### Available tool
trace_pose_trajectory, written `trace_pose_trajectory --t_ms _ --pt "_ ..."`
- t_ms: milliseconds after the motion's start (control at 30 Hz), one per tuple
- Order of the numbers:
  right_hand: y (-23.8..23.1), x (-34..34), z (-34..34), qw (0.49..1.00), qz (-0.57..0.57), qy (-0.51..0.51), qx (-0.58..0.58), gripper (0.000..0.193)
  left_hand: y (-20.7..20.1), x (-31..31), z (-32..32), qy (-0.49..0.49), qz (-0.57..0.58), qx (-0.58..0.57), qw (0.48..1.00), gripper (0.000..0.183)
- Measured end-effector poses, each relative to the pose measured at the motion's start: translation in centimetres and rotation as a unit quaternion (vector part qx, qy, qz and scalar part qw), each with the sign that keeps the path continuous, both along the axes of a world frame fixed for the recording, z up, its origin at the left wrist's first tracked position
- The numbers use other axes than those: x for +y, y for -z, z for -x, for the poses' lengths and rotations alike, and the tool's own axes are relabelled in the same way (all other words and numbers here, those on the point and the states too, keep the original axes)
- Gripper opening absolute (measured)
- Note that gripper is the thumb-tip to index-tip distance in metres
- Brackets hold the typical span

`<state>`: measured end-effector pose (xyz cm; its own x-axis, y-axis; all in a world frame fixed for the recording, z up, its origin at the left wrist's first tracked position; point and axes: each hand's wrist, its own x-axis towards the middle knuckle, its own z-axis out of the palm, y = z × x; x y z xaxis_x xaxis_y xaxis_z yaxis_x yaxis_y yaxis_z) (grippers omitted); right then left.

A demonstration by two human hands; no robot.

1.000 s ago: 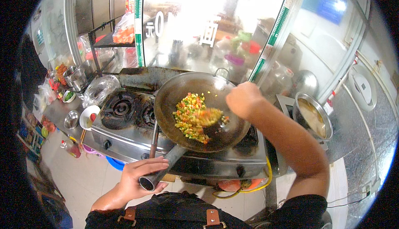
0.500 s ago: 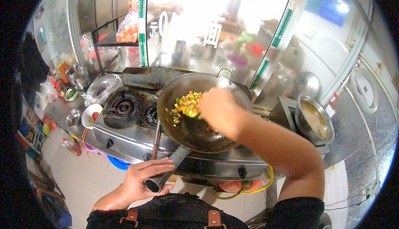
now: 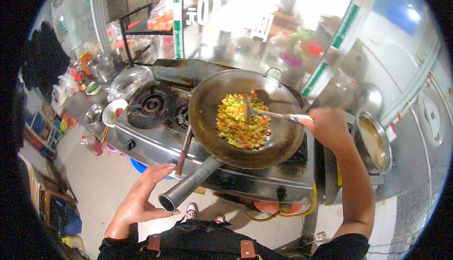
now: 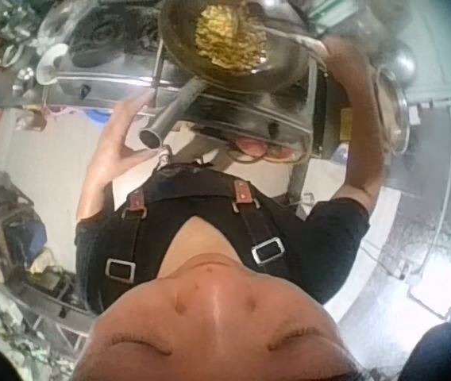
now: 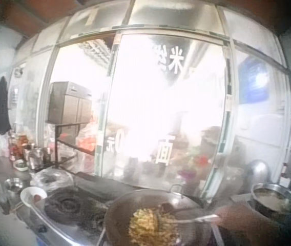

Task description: The person stir-fries mixed vegetables in a wok, washes a metal bowl and green vegetables in a sink, then returns to the wok to continue cooking and serves the finished dish into a plate.

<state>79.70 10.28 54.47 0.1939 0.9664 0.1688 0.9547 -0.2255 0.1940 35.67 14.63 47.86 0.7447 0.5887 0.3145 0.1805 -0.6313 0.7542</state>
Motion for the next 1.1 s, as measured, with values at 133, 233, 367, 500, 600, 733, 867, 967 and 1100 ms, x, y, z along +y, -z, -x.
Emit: trace_pose_trajectory --t_ms 133,233,367,500,600,733,867,967,1100 --pt "9.0 -4.4 -3.0 0.981 -0.021 0.090 0.172 0.038 6.3 -1.0 2.7 -0.057 0.073 0.031 0.995 0.070" --pt "11.1 -6.7 -1.8 0.973 0.021 0.152 0.173 0.035 16.8 -2.1 7.0 -0.085 0.226 0.068 0.968 0.050" --pt "6.8 -6.7 3.2 0.956 -0.243 0.101 0.129 0.033 34.2 -6.6 18.9 -0.100 0.347 0.378 0.853 0.052" --pt "7.8 -3.6 18.4 0.844 -0.350 -0.211 0.347 0.021 45.9 -17.3 36.4 -0.323 0.397 0.510 0.692 0.038" --pt "12.7 1.2 35.2 0.744 -0.133 -0.354 0.551 0.013 49.3 -22.9 47.8 -0.011 0.267 0.652 0.710 0.035" --pt "20.6 12.4 53.2 0.637 0.130 -0.302 0.697 0.013 49.5 -26.4 56.5 -0.284 0.448 0.543 0.651 0.035" --pt "30.0 24.3 62.2 0.560 0.277 -0.099 0.774 0.035 47.8 -25.6 58.7 -0.651 0.505 0.186 0.535 0.033" --pt "36.5 33.8 65.6 0.500 0.254 -0.007 0.828 0.051 47.0 -23.2 58.5 -0.633 0.465 0.168 0.595 0.036" --pt "41.1 46.4 69.5 0.457 0.173 0.101 0.867 0.073 46.9 -21.6 59.8 -0.617 0.438 0.205 0.621 0.041"
